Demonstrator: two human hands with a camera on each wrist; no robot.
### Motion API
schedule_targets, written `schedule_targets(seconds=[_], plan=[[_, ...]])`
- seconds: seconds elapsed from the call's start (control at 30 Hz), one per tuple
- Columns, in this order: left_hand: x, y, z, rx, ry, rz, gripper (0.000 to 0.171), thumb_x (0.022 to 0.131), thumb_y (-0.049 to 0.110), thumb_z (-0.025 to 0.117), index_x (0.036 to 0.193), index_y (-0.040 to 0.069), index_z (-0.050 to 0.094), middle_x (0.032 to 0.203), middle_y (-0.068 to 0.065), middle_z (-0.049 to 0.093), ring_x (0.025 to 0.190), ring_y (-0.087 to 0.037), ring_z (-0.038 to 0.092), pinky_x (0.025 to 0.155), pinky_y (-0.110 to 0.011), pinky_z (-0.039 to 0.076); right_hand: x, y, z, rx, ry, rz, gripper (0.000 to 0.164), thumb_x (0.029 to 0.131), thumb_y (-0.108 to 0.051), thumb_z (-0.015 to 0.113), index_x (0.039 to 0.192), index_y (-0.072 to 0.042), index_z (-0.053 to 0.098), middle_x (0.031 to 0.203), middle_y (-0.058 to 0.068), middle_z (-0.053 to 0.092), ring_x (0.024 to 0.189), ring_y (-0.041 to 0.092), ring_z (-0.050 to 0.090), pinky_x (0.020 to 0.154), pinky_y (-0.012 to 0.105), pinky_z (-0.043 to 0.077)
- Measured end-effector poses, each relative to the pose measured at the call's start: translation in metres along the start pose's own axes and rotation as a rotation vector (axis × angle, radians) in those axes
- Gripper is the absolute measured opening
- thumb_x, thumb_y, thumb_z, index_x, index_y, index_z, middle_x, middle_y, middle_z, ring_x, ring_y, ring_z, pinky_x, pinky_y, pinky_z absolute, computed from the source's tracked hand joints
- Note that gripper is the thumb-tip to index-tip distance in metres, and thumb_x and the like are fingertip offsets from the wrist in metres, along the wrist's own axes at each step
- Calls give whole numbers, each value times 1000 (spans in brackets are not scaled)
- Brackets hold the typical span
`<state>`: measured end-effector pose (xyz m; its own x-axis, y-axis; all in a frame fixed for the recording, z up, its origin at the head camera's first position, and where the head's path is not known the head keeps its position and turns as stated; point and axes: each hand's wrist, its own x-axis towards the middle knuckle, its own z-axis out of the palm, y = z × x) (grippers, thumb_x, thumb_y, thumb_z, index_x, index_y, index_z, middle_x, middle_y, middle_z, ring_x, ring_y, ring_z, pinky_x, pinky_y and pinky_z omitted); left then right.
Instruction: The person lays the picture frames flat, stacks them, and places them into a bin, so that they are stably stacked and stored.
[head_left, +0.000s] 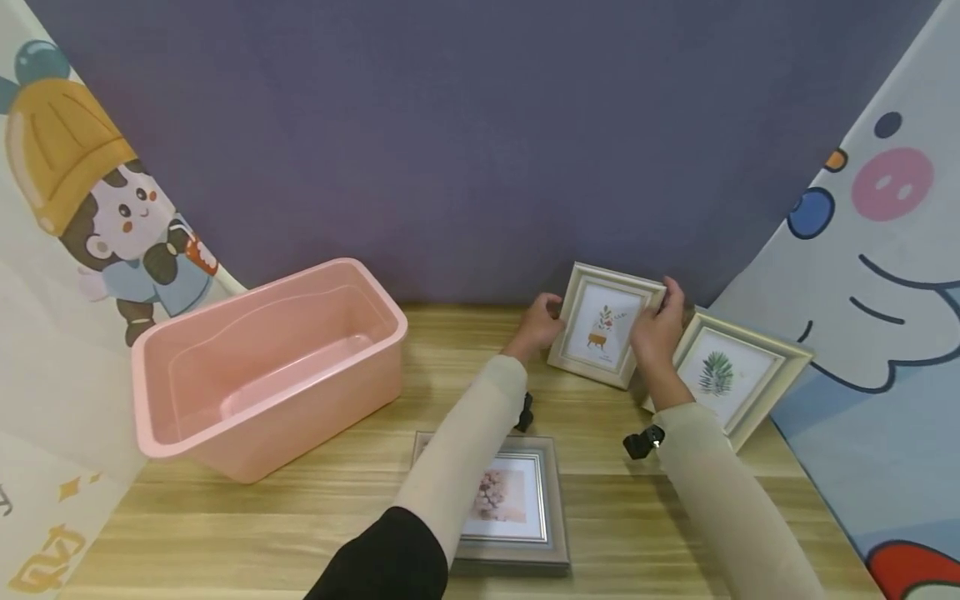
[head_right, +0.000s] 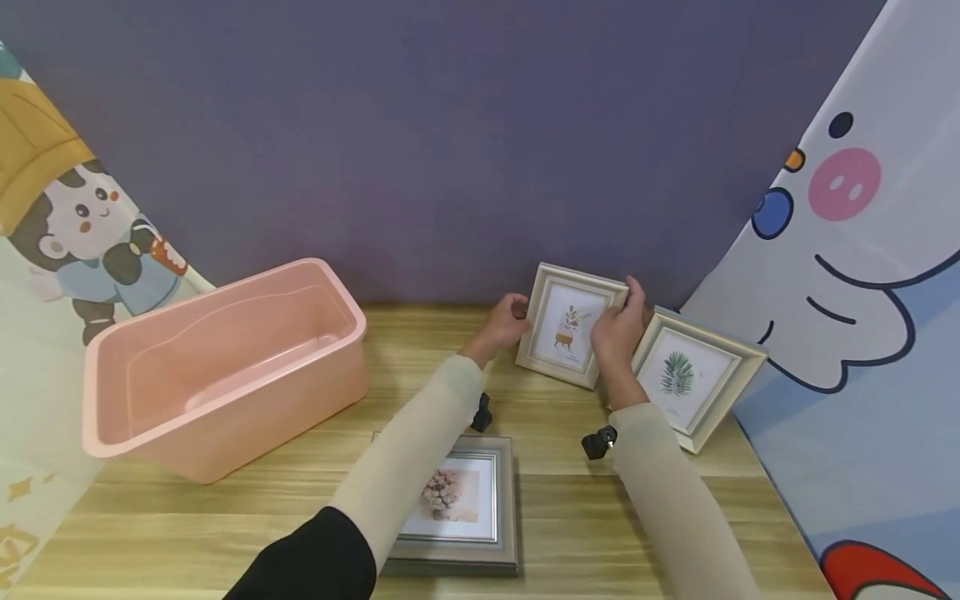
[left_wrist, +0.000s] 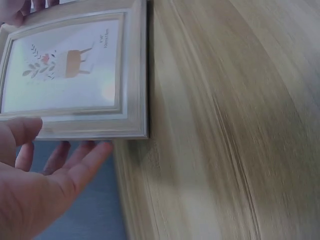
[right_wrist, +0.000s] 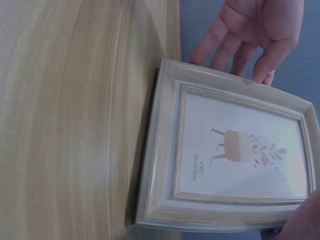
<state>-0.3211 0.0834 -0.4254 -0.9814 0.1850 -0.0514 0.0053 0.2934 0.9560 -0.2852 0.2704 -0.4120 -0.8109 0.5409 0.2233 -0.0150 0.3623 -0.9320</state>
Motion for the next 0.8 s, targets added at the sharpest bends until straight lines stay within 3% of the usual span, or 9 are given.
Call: schedule_targets(seconds=[0.23, 0.5, 0.8], plan=[[4, -5, 4, 33, 42, 9, 39, 98, 2, 58, 135, 13, 53, 130, -18, 65, 105, -31, 67, 75, -34, 58, 0, 1, 4, -31, 39, -11, 54, 103, -5, 33, 154, -25, 35, 152, 14, 50, 138, 31, 49, 116, 46, 40], [3, -5, 3, 137, 56, 20, 35, 99, 5, 60, 132, 17, 55, 129, -14, 68, 114, -29, 66, 91, -37, 58, -1, 1, 5, -27, 36, -7, 53, 105, -5, 32, 154, -24, 36, 146, 17, 53, 132, 31, 53, 111, 46, 43], [-1, -4, -1, 160, 51, 45, 36, 100, 6, 59, 133, 17, 54, 130, -15, 68, 117, -29, 66, 95, -39, 57, -2, -1, 3, -37, 28, -19, 51, 104, -5, 33, 152, -23, 38, 143, 18, 55, 128, 34, 55, 109, 48, 44]])
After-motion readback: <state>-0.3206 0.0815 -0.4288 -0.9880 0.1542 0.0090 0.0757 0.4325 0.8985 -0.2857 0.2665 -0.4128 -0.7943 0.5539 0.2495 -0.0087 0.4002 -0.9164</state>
